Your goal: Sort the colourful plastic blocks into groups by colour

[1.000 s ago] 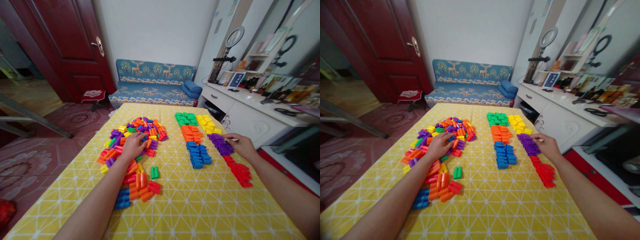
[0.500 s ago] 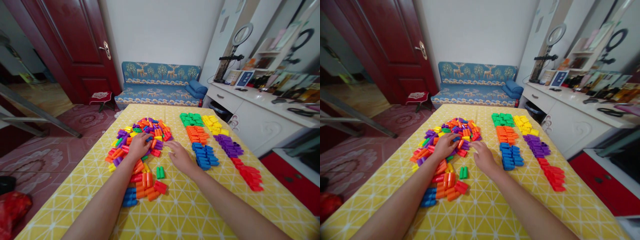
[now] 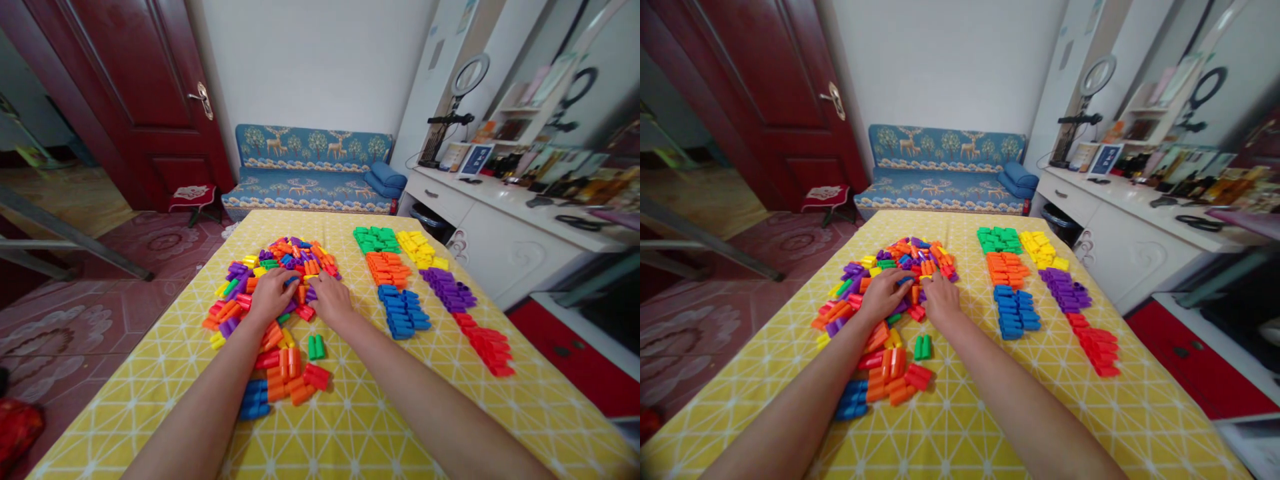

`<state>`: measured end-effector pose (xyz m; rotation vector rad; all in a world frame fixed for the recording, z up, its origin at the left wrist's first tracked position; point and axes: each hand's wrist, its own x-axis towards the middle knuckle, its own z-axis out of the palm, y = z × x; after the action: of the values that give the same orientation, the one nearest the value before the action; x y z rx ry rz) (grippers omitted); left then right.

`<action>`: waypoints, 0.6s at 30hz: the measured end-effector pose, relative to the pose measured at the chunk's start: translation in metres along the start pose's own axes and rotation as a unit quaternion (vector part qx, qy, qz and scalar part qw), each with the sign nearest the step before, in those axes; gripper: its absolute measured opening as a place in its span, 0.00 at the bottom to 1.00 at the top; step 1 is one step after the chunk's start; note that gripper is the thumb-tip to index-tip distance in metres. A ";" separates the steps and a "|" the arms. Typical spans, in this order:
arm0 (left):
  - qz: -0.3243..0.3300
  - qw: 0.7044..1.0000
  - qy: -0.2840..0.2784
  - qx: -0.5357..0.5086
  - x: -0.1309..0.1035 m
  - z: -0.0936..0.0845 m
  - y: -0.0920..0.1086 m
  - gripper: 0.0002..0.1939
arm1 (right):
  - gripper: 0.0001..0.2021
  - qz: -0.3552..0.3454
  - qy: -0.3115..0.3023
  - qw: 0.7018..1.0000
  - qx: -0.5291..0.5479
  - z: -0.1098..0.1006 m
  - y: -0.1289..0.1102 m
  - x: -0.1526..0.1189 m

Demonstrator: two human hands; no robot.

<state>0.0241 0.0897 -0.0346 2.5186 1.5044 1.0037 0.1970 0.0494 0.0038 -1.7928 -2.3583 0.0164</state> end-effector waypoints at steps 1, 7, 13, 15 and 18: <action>0.001 1.000 0.000 -0.001 0.000 0.000 0.000 0.14 | 0.18 0.002 -0.005 1.000 0.003 -0.002 0.002 -0.004; 0.001 1.000 0.000 -0.003 0.000 -0.001 0.000 0.15 | 0.09 -0.068 -0.023 0.997 -0.007 -0.014 0.020 -0.052; 0.001 1.000 -0.003 0.000 0.000 0.000 -0.001 0.15 | 0.13 -0.076 -0.062 0.994 0.048 -0.013 0.032 -0.084; 0.003 1.000 -0.002 0.001 0.000 -0.001 -0.001 0.15 | 0.13 -0.058 -0.062 0.995 0.056 -0.012 0.036 -0.089; 0.005 1.000 -0.002 0.000 0.000 -0.001 0.000 0.15 | 0.19 -0.030 -0.063 0.994 0.082 -0.011 0.044 -0.100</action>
<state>0.0233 0.0896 -0.0337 2.5294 1.4931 0.9989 0.2661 -0.0358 -0.0038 -1.6888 -2.4162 0.3156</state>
